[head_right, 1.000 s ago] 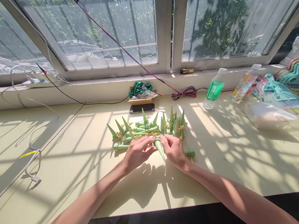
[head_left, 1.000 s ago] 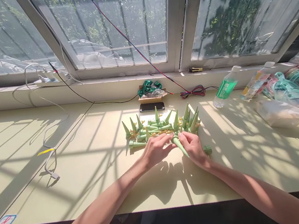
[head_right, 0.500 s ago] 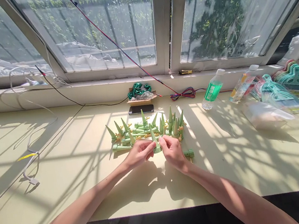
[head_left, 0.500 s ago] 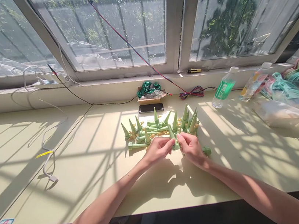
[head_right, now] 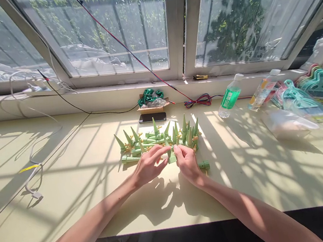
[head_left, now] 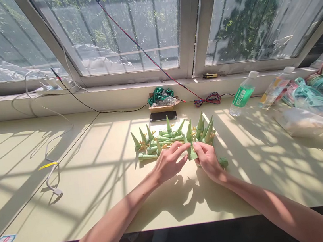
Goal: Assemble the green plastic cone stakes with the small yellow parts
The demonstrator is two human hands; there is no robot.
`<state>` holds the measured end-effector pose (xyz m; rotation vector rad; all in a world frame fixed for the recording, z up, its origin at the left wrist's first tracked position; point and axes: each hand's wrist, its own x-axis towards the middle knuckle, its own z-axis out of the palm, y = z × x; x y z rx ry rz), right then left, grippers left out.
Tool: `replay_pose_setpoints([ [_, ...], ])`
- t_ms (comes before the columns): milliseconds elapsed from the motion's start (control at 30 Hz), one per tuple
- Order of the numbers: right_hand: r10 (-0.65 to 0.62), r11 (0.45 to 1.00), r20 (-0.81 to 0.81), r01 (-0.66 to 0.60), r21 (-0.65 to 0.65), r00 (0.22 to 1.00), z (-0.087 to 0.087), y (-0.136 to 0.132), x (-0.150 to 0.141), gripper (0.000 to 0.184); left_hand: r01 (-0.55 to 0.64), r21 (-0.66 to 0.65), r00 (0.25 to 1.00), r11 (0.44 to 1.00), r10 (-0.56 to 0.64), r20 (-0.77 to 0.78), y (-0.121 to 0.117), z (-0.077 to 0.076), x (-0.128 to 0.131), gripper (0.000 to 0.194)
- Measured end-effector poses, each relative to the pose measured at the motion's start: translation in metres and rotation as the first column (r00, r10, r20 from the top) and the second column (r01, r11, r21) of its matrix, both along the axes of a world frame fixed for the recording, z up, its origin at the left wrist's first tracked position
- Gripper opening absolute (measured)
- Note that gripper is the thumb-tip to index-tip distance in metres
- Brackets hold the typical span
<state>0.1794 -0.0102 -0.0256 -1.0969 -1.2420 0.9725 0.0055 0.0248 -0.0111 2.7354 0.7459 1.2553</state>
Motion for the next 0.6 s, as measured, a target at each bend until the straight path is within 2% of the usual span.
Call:
replay_pose_setpoints([
  [333,0.020,1.000,0.041,-0.021,0.016,0.999,-0.0049,-0.0004,-0.0001,0.046,0.055,-0.025,0.997,0.998,-0.054,0.047,0.0004,0.0025,0.0000,0.015],
  [500,0.032,0.999,0.095,-0.036,0.035,0.995,-0.0032,-0.0004,0.0008,0.047,0.078,-0.159,0.993,0.984,-0.062,0.102,-0.0011,0.0006,0.0026,0.007],
  [600,0.038,0.997,0.110,-0.044,0.057,0.993,-0.0016,-0.0008,0.0011,0.047,0.129,-0.293,0.981,0.947,-0.078,0.180,-0.0037,0.0035,0.0060,0.018],
])
